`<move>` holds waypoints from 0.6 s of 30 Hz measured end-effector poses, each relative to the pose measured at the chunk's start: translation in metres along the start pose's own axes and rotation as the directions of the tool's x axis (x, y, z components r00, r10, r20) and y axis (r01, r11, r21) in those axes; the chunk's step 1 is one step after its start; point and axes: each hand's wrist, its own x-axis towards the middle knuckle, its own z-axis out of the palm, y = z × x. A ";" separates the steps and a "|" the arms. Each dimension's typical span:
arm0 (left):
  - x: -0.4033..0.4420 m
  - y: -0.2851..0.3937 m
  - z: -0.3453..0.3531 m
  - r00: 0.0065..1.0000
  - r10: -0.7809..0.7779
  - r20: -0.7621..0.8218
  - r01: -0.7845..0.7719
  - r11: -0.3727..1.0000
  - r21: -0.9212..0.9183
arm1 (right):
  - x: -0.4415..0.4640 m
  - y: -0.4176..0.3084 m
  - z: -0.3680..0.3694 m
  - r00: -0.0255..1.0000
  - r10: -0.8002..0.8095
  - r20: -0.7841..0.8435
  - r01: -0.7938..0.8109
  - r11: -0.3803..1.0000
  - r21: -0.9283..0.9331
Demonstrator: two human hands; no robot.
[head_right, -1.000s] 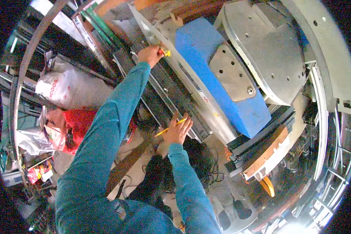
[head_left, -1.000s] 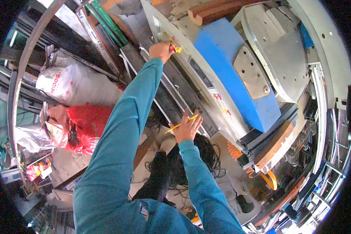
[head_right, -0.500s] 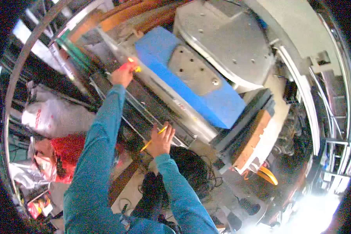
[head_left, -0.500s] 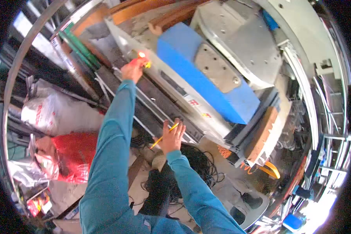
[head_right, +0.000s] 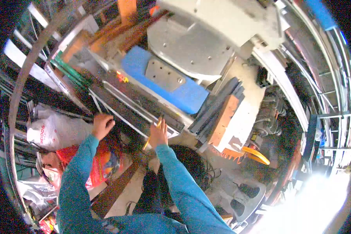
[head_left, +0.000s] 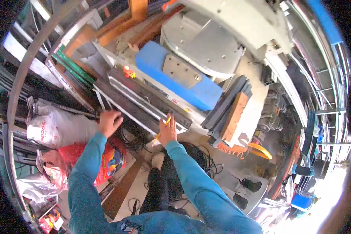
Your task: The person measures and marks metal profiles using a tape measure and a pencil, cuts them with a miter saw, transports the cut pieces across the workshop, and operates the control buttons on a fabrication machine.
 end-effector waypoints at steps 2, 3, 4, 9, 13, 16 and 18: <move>-0.027 0.005 -0.013 1.000 -0.012 -0.020 0.010 0.995 -0.103 | -0.031 -0.002 -0.011 0.999 -0.035 0.001 0.035 0.998 0.054; -0.035 0.008 -0.025 0.999 -0.052 -0.006 0.051 0.989 -0.137 | -0.051 0.004 0.002 0.996 -0.089 -0.001 0.089 0.996 0.025; -0.037 0.012 -0.036 0.996 -0.092 0.010 0.092 0.981 -0.170 | -0.072 0.010 0.014 0.990 -0.143 -0.001 0.143 0.990 -0.005; 0.031 0.080 -0.159 0.979 -0.121 -0.165 0.086 0.975 -0.206 | -0.203 -0.012 -0.067 0.925 -0.066 0.374 -0.077 0.932 0.353; 0.112 0.180 -0.283 0.897 0.038 -0.441 -0.189 0.934 -0.304 | -0.312 0.067 0.044 0.664 0.101 0.741 -0.542 0.747 0.385; 0.160 0.273 -0.369 0.697 0.262 -0.667 -0.475 0.865 -0.158 | -0.342 0.075 -0.001 0.674 0.113 0.730 -0.347 0.921 0.177; 0.184 0.325 -0.405 0.622 0.290 -0.727 -0.598 0.776 -0.203 | -0.349 0.086 -0.018 0.696 0.190 0.692 -0.403 0.901 0.158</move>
